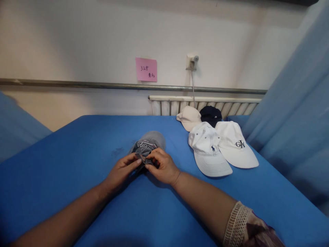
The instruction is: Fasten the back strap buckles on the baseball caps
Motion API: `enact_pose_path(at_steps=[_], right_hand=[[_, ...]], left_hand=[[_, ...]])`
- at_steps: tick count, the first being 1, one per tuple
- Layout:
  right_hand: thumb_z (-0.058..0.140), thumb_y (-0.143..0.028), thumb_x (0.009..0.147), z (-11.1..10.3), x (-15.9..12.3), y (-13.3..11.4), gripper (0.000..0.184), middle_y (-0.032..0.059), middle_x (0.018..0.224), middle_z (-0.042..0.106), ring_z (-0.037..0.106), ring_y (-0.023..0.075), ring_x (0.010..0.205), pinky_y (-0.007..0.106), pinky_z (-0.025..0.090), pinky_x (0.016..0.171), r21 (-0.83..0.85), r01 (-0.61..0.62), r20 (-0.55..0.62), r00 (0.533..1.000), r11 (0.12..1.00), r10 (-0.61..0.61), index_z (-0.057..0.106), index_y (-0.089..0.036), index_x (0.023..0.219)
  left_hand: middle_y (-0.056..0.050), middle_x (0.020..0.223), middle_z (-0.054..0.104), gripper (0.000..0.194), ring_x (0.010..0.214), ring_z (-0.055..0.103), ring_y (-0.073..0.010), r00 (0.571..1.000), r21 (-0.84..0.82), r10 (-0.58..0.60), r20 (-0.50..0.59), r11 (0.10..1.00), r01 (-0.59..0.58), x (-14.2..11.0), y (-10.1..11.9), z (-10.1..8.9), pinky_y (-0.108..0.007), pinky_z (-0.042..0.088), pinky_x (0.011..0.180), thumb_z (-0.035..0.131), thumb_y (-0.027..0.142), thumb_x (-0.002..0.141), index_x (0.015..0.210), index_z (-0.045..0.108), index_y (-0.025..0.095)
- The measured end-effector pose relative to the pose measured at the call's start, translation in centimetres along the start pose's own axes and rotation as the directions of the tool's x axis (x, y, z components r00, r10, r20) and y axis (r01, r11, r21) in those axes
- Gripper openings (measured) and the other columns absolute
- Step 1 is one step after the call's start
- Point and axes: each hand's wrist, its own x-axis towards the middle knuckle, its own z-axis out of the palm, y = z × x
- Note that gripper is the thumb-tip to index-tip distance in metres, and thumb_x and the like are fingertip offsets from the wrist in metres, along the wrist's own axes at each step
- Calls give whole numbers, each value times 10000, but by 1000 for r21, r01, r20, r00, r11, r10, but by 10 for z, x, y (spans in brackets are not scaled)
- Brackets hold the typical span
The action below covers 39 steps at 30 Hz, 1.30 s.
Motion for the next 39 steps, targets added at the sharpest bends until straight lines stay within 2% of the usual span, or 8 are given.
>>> enact_pose_path(at_steps=[4, 9, 16, 21, 25, 32, 39], right_hand=[[665, -182, 811, 0, 0, -2, 201, 47, 972, 590, 542, 123, 701, 260, 488, 620, -8, -6, -22, 1000, 1000, 6, 635, -209, 1008], [643, -181, 823, 1, 0, -3, 94, 49, 990, 634, 563, 129, 732, 256, 487, 637, 4, 0, -7, 1000, 1000, 0, 601, -208, 902], [675, -236, 833, 1, -1, -2, 195, 50, 982, 644, 557, 133, 711, 269, 485, 641, -34, -16, 33, 999, 999, 17, 601, -217, 1013], [665, -225, 834, 1, 0, -3, 165, 47, 965, 637, 555, 128, 700, 264, 481, 635, -30, -6, 33, 999, 1000, 7, 605, -214, 988], [660, -211, 819, 2, -2, -3, 175, 18, 867, 616, 543, 123, 674, 252, 461, 623, -65, -40, 16, 999, 997, 42, 595, -204, 981], [657, -222, 813, 3, -6, -2, 215, -68, 633, 514, 487, 98, 537, 223, 395, 543, -95, -157, 33, 986, 983, 161, 600, -212, 1020], [654, -219, 797, 3, -6, -5, 204, -72, 608, 515, 487, 99, 518, 225, 391, 539, -87, -168, 33, 985, 982, 171, 594, -213, 991]], left_hand=[[-23, 787, 630, 204, 764, 543, -155, 1000, -8, 0, -23, 1000, 0, -1, 3, 2, -276, 426, 730, 696, 359, 804, 786, 676, 157], [-46, 951, 668, 191, 832, 568, -163, 995, -37, 25, -101, 999, -29, -1, 5, 4, -280, 444, 760, 751, 340, 754, 842, 709, 176], [21, 688, 588, 258, 632, 498, -104, 995, -77, -43, -85, 996, 37, 1, -2, 0, -233, 394, 609, 774, 372, 730, 720, 618, 167], [-7, 774, 648, 252, 700, 559, -125, 995, -92, -53, -85, 995, 45, 0, 1, 0, -252, 435, 671, 782, 371, 718, 782, 658, 161], [-28, 827, 679, 254, 748, 589, -146, 991, -114, -59, -117, 992, 45, 1, 4, 1, -264, 453, 699, 798, 357, 699, 814, 684, 161], [-26, 795, 698, 287, 701, 604, -143, 986, -185, -81, -143, 981, 54, 1, 4, 0, -258, 448, 656, 815, 361, 697, 866, 685, 168], [-2, 737, 671, 284, 654, 578, -120, 986, -226, -89, -144, 973, 55, -1, 4, 3, -237, 434, 627, 826, 350, 690, 855, 680, 171]])
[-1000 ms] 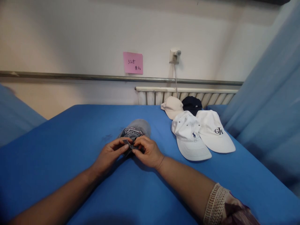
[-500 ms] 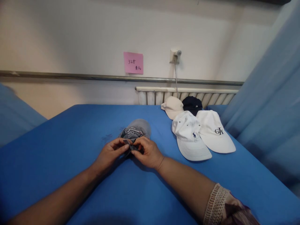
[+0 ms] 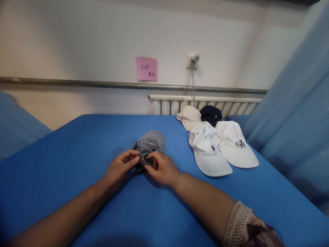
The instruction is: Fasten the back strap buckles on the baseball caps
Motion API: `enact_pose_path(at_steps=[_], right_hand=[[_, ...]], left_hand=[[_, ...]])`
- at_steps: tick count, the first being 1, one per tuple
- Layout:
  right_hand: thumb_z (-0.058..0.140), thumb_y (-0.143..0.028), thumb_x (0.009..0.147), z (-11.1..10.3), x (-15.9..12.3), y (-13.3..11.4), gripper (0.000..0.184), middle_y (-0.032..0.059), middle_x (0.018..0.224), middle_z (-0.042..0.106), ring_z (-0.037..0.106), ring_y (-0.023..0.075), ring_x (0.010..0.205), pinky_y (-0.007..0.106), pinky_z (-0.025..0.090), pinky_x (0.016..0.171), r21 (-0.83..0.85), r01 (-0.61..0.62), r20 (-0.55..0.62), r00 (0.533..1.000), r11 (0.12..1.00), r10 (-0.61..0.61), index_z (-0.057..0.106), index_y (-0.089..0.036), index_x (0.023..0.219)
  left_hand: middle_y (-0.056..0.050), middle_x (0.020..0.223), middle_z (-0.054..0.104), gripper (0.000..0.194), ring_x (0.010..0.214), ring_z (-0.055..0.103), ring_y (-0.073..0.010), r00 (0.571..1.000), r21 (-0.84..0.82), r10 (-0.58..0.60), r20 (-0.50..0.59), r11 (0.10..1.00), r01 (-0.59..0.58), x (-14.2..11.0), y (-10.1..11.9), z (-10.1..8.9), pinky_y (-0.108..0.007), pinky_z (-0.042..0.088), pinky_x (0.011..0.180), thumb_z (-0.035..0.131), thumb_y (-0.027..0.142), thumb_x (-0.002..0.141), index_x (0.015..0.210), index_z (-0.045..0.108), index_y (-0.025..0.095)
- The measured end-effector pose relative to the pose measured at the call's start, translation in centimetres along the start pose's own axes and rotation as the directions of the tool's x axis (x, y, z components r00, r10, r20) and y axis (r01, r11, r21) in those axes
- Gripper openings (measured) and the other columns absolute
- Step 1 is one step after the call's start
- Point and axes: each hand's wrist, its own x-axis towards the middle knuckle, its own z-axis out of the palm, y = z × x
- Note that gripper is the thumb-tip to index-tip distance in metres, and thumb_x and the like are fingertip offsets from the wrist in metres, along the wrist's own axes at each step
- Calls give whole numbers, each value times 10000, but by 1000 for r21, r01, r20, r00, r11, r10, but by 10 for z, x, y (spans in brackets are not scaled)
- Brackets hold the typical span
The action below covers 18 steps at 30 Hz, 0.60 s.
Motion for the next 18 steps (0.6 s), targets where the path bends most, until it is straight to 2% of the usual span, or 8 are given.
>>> enact_pose_path(at_steps=[11, 18], right_hand=[[649, -209, 782, 1, 1, -1, 193, -70, 608, 514, 497, 109, 540, 239, 407, 573, -29, 20, -2, 1000, 999, -20, 579, -218, 962], [648, -217, 794, 0, 1, 1, 184, -69, 618, 510, 491, 104, 537, 233, 405, 561, -14, 32, 2, 999, 999, -32, 572, -216, 961]], left_hand=[[-13, 739, 677, 303, 645, 586, -126, 999, -77, -39, -1, 996, 39, 1, -1, -1, -245, 457, 618, 828, 347, 683, 884, 692, 166], [-24, 732, 676, 271, 622, 570, -127, 998, 13, -57, 11, 998, 57, 4, -2, -3, -255, 446, 601, 816, 347, 699, 870, 729, 156]])
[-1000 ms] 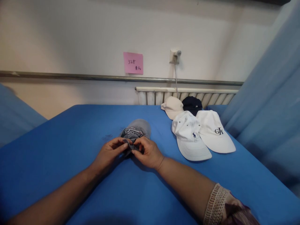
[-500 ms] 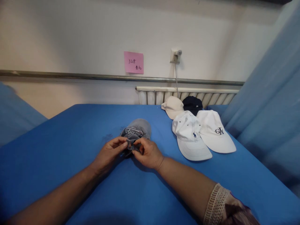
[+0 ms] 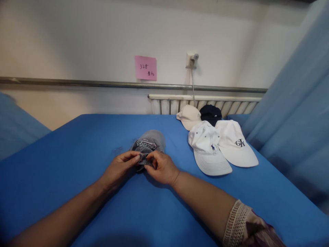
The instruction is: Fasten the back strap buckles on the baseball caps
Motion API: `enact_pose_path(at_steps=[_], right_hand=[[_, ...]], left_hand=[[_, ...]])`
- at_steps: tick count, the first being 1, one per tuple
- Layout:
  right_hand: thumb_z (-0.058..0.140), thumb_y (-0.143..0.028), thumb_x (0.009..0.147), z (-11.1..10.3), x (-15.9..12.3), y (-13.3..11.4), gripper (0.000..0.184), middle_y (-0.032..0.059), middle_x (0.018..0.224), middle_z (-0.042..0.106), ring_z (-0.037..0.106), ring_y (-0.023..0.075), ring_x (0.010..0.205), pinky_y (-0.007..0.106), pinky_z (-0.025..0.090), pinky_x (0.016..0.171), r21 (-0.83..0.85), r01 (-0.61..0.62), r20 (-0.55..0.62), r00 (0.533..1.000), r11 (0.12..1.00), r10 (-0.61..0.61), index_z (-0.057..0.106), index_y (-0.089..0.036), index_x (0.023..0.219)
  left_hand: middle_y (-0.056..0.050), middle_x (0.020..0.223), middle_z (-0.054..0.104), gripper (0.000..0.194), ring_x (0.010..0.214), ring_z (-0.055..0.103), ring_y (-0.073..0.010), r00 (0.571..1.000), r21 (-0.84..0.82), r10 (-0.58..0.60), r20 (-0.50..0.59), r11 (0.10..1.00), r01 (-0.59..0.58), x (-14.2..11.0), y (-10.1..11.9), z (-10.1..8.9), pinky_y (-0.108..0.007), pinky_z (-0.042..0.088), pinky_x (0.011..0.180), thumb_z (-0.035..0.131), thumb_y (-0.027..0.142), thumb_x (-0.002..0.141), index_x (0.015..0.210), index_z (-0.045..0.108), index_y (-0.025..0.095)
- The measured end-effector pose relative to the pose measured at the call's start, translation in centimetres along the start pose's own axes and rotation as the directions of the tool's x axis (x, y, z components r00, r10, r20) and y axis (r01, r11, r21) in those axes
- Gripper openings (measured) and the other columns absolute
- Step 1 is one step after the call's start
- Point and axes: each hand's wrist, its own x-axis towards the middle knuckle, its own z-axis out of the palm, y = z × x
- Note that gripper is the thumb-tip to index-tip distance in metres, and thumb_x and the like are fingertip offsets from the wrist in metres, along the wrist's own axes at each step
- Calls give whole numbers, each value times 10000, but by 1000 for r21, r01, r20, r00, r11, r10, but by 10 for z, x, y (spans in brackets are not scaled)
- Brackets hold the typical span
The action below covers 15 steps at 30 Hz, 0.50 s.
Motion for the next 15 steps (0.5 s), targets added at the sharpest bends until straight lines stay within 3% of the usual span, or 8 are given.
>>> enact_pose_path(at_steps=[5, 10, 15], right_hand=[[650, -232, 806, 0, -1, 2, 185, -60, 649, 528, 504, 106, 556, 237, 415, 574, -14, -2, 11, 1000, 1000, 2, 573, -214, 973], [652, -224, 806, -1, -1, 1, 189, -59, 650, 528, 505, 107, 562, 238, 419, 580, -14, 8, 14, 1000, 1000, -8, 576, -208, 978], [651, -220, 808, -2, 0, 0, 181, -55, 651, 540, 520, 111, 568, 238, 424, 580, -41, 7, 5, 1000, 999, -7, 581, -209, 974]], left_hand=[[-29, 793, 681, 302, 690, 594, -141, 1000, 4, 12, -4, 1000, -12, 1, 0, 0, -265, 463, 645, 824, 354, 689, 901, 717, 167], [18, 695, 611, 262, 626, 527, -101, 1000, 28, 12, 18, 1000, -12, -2, 4, 3, -228, 421, 604, 826, 344, 679, 789, 667, 168], [-16, 752, 618, 228, 682, 541, -128, 997, 85, 48, 54, 995, -52, -3, 5, 4, -251, 447, 652, 779, 359, 727, 729, 661, 163]])
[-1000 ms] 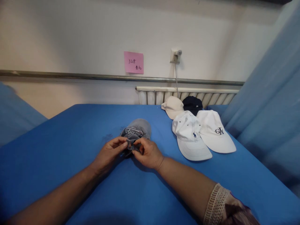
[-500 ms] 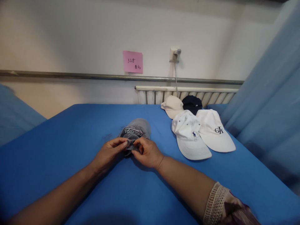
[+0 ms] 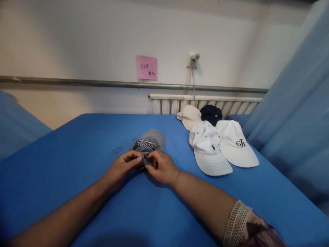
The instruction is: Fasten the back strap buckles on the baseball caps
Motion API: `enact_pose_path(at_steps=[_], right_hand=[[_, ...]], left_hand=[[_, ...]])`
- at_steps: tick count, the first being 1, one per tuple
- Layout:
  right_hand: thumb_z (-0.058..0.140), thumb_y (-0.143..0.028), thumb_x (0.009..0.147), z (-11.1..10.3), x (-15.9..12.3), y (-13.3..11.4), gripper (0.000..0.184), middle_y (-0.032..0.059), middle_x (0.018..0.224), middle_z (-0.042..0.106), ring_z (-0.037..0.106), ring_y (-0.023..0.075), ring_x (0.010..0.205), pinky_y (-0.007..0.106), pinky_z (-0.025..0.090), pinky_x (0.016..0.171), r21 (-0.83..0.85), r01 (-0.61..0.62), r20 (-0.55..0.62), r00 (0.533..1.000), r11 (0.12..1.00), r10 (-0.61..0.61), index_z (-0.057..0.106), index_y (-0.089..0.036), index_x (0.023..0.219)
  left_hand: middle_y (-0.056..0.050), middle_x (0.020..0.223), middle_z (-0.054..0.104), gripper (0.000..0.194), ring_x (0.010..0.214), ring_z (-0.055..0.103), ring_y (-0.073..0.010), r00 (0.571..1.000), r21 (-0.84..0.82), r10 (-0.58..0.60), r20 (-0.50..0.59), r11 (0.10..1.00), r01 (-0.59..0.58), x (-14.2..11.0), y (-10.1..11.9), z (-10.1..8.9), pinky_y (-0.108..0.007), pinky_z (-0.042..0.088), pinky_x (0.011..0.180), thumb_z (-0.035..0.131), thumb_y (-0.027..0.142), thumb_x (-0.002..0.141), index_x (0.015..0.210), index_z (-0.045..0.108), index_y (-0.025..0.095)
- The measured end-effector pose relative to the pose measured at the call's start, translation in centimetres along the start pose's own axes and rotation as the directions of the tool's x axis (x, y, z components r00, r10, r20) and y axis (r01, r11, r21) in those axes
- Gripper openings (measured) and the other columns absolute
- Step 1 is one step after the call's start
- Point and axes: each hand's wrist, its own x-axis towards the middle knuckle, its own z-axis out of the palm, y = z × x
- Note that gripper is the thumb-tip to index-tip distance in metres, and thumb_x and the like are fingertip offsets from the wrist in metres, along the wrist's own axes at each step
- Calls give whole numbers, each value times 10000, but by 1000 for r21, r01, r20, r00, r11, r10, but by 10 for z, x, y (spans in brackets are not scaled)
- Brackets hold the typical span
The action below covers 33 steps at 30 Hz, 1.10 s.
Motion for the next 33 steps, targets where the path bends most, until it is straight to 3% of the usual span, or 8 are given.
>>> enact_pose_path(at_steps=[4, 8, 25, 33], right_hand=[[650, -202, 810, 0, 0, 1, 194, -56, 652, 538, 516, 111, 565, 236, 421, 574, -20, 21, 0, 1000, 1000, -21, 577, -213, 989], [650, -192, 813, 1, -1, 1, 227, -54, 654, 535, 519, 122, 581, 246, 424, 586, -53, 57, 18, 998, 997, -56, 572, -218, 1024], [624, -189, 822, -1, 0, -5, 180, -39, 673, 529, 496, 128, 583, 252, 390, 586, -105, 114, 55, 993, 988, -109, 560, -203, 990], [608, -202, 836, 1, -1, -3, 156, -35, 693, 533, 493, 118, 587, 244, 384, 585, -113, 135, 49, 990, 984, -130, 562, -190, 985]], left_hand=[[-74, 965, 657, 228, 848, 590, -186, 999, 63, 34, -24, 997, -32, 1, 0, -1, -298, 482, 760, 779, 347, 704, 647, 655, 164], [-79, 933, 658, 208, 970, 595, -228, 998, 125, 53, -19, 991, -50, 2, 0, 0, -326, 469, 839, 757, 302, 692, 586, 631, 174], [-99, 954, 659, 169, 937, 612, -231, 985, 314, 172, -2, 935, -163, 2, -4, 2, -360, 456, 875, 682, 262, 711, 605, 580, 177], [-114, 984, 653, 190, 970, 609, -240, 987, 326, 147, 59, 932, -159, 2, -3, 0, -372, 460, 884, 660, 293, 738, 624, 574, 169]])
